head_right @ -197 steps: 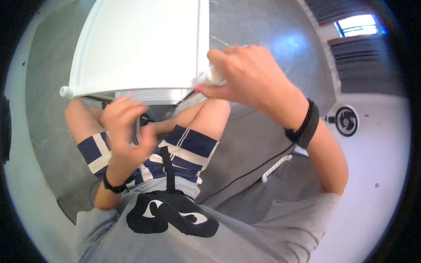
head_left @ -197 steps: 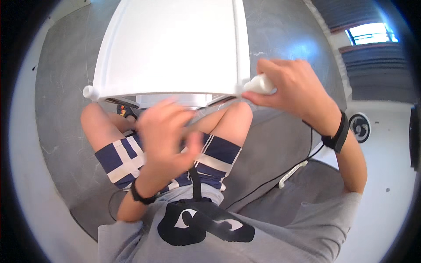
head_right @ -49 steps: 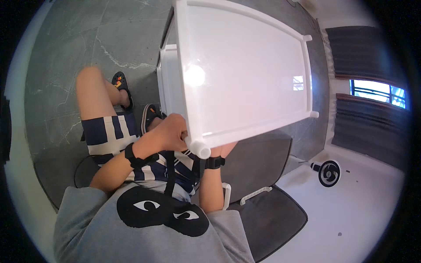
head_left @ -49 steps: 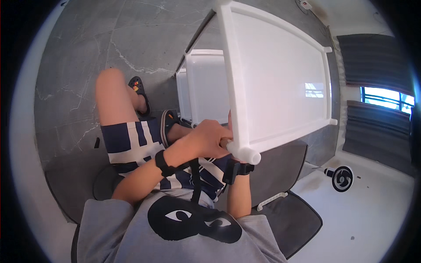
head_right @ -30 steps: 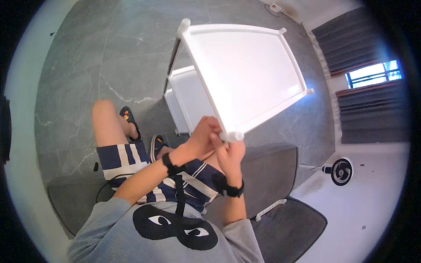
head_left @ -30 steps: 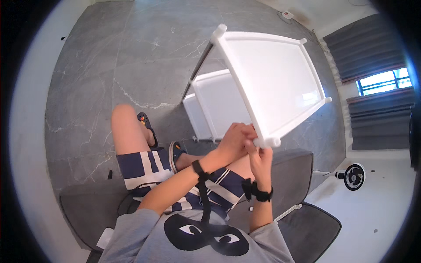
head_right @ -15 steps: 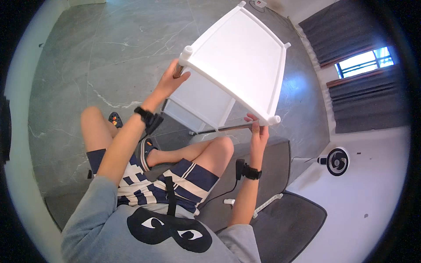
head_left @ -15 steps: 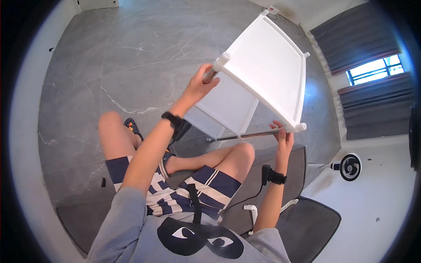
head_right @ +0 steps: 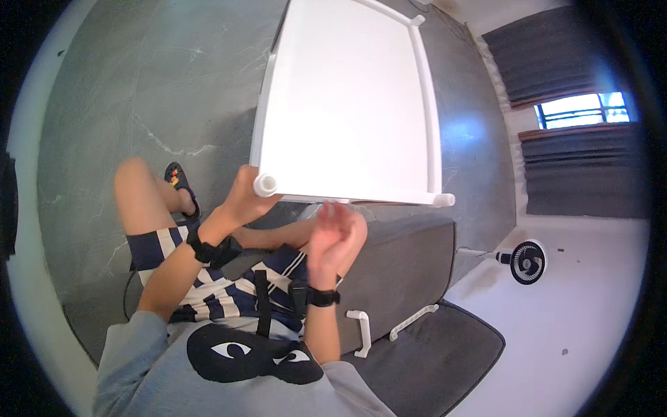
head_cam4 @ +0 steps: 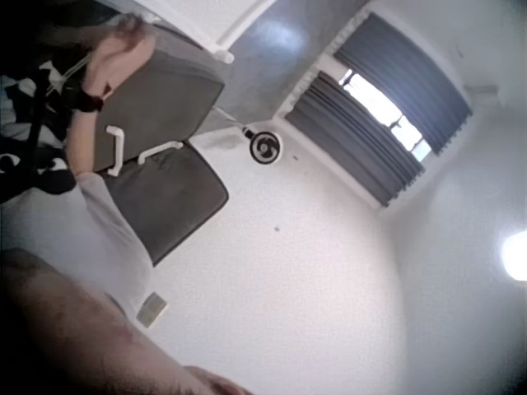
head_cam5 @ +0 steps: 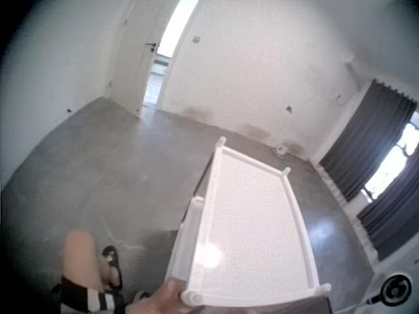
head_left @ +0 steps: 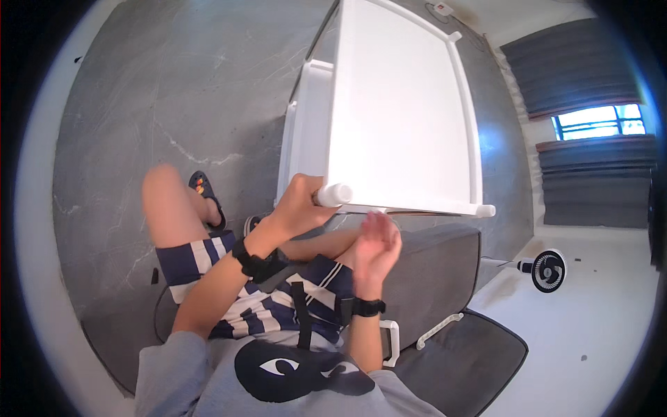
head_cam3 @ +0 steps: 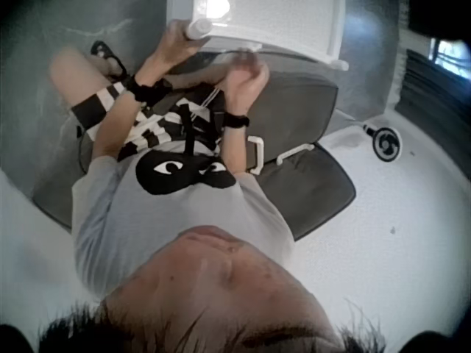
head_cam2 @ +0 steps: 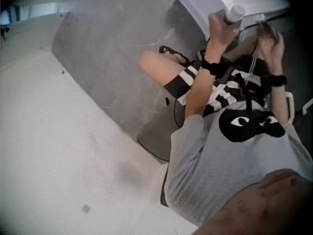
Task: The person is disassembling a white plastic tiered cart by pulling apart the shelves and metal supports while sitting on a couch.
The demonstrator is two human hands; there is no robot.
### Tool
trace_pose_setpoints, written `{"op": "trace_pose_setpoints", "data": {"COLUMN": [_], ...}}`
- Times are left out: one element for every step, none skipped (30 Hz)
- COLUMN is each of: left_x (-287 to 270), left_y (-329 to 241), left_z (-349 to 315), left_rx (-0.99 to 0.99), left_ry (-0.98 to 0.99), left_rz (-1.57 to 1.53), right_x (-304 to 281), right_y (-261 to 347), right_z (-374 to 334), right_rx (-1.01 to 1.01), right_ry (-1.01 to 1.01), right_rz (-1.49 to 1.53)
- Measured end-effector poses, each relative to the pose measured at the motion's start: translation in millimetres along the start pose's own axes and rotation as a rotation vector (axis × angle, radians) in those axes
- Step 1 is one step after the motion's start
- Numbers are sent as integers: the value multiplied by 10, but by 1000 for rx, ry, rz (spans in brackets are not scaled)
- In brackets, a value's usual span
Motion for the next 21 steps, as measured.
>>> {"op": "trace_pose_setpoints", "data": {"left_x": [25,39,79,107,104,80,60,49,19,-56,-87,-36,37,75,180,204,258,302,301,267,234], "left_y": [34,44,67,105,180,208,222,234,172,78,29,54,57,82,84,124,130,148,144,117,77], "left_z": [2,39,60,71,58,35,12,-11,43,93,121,58,-39,-26,-75,-35,28,57,46,28,33], "left_rx": [-38,-41,-45,-46,-46,-50,-32,-16,-20,-110,-189,-194,-61,94,66,61,-18,-97,-88,-96,-129], "left_ry": [12,13,34,55,47,43,35,22,22,72,132,138,106,60,54,49,138,227,207,201,224], "left_rz": [-86,-81,-114,-149,-62,-61,-36,-13,-24,-30,-38,-48,-127,-188,-75,-71,-33,3,-30,-28,-28], "right_x": [149,301,335,373,422,572,729,950,1121,1229,1285,1187,1020,982,1068,1133,1208,1250,1080,958,842], "right_y": [-214,-358,-423,-500,-564,-519,-389,-182,69,242,343,289,196,162,171,216,306,349,225,116,53], "right_z": [-29,5,92,201,301,382,502,610,700,717,697,624,524,590,558,538,481,433,451,445,454], "right_rx": [157,303,307,320,334,339,324,313,293,284,262,261,187,111,118,34,-57,-158,-493,-487,-397], "right_ry": [0,-1,-2,27,53,52,158,265,365,457,551,539,514,517,518,502,427,289,255,265,214], "right_rz": [324,651,656,768,877,877,834,786,733,681,627,621,600,585,588,-253,-1094,-1929,-1755,-1753,-1798]}}
Point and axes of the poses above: each hand's wrist, its own z-axis towards the middle knuckle, its own x-axis out of the palm, y = z × x, the point moved 4 cm from there along z, towards the middle knuckle, and after that the axes turned 11 degrees about y, right-handed, at the moved point
